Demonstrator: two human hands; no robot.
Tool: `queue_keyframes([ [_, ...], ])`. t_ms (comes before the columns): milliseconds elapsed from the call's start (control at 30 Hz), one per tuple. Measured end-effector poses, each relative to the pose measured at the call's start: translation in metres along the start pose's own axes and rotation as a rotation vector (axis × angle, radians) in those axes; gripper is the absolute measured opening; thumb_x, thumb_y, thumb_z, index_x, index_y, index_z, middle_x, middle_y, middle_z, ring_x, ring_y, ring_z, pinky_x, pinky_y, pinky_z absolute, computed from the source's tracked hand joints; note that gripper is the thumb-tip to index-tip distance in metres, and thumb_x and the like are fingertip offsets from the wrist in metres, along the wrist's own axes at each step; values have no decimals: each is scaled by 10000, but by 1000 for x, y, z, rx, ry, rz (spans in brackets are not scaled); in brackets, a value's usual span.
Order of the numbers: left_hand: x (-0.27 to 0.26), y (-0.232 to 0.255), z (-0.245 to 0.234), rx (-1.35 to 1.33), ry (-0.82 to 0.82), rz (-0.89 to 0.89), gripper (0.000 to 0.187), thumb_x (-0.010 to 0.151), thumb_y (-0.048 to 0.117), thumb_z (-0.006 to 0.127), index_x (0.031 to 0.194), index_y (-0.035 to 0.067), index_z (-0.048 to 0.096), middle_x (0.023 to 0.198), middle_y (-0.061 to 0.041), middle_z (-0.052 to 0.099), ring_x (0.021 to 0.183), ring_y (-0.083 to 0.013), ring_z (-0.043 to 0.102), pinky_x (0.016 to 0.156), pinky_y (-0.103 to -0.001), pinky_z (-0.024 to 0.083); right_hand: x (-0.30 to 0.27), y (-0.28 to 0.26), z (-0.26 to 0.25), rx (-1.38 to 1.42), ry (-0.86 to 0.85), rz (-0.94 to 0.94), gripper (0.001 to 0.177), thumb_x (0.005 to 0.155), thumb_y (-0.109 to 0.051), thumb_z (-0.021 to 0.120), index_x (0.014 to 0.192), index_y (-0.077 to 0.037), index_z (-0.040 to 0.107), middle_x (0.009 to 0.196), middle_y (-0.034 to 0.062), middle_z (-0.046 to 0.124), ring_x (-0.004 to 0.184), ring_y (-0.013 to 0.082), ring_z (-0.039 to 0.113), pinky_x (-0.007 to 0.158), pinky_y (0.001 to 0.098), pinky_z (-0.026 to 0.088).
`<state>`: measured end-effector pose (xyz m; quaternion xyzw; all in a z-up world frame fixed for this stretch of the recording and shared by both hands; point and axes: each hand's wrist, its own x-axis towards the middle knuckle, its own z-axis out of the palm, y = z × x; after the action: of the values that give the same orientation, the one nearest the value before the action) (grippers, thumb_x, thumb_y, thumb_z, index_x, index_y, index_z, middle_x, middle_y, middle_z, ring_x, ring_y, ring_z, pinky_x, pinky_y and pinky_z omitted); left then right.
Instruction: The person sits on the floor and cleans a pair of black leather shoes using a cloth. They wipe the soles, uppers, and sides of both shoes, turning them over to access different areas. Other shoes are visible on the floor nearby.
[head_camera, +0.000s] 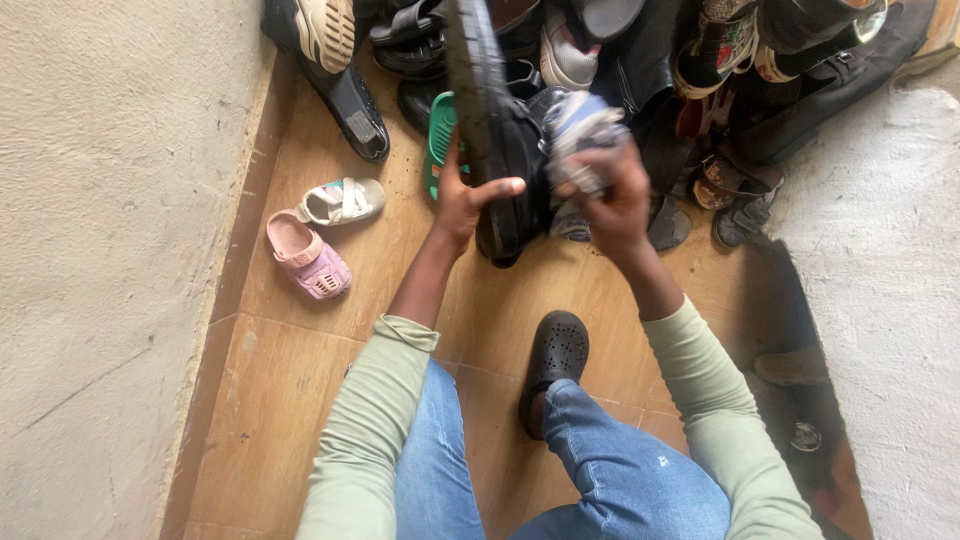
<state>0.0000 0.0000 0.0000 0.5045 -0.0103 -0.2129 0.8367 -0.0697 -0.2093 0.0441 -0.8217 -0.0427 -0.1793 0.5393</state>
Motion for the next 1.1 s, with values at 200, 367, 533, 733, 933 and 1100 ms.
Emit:
queue_keyframes([
  [200, -1, -19, 3, 462, -52, 40, 1294, 517, 218, 988, 1596, 47, 295, 1342, -133, 493, 1291, -277, 547, 1151, -383, 441, 11, -9, 16, -531, -36, -308, 266, 844, -107, 828, 1098, -184, 844, 1168, 87, 618, 1128, 269, 573, 924, 424, 539],
  [367, -3, -16, 6, 458, -147, -37, 1277, 512, 256, 941, 1617, 24, 345, 1327, -137, 516, 1303, -276, 532, 1152, -363, 422, 22, 4, 13, -449, 121, -191, 223, 921, -160, 859, 1136, -189, 809, 1230, 108, 606, 1134, 288, 579, 911, 401, 541],
  [533, -4, -21, 7, 618, -139, -41, 1282, 543, 313, 971, 1589, 8, 295, 1345, -132, 524, 1301, -274, 540, 1125, -366, 441, 22, 6, 6, -439, 84, -193, 227, 898, -210, 867, 1107, -164, 791, 1242, 124, 611, 1117, 285, 548, 903, 397, 495],
  [733, 1, -20, 3, 536, -86, -167, 1302, 484, 265, 944, 1591, 39, 297, 1326, -115, 508, 1256, -267, 572, 1104, -353, 488, -3, 10, 9, -508, -145, -300, 255, 797, -169, 848, 1046, -216, 869, 1018, 32, 685, 1021, 253, 511, 881, 385, 475],
  [933, 5, -29, -1, 464, -233, -21, 1314, 452, 118, 955, 1606, 47, 331, 1366, -123, 490, 1368, -284, 483, 1202, -346, 335, 20, 32, -2, -405, 96, -202, 112, 991, -152, 798, 1094, -112, 809, 1272, 121, 644, 1154, 232, 565, 934, 348, 548],
  [1100, -2, -23, -5, 535, -312, -43, 1318, 412, 99, 945, 1600, 91, 375, 1373, -125, 508, 1359, -287, 480, 1207, -350, 332, 44, 38, -30, 34, 198, 55, 263, 1005, -302, 755, 1100, -57, 770, 1232, 94, 593, 1123, 209, 621, 959, 336, 558],
])
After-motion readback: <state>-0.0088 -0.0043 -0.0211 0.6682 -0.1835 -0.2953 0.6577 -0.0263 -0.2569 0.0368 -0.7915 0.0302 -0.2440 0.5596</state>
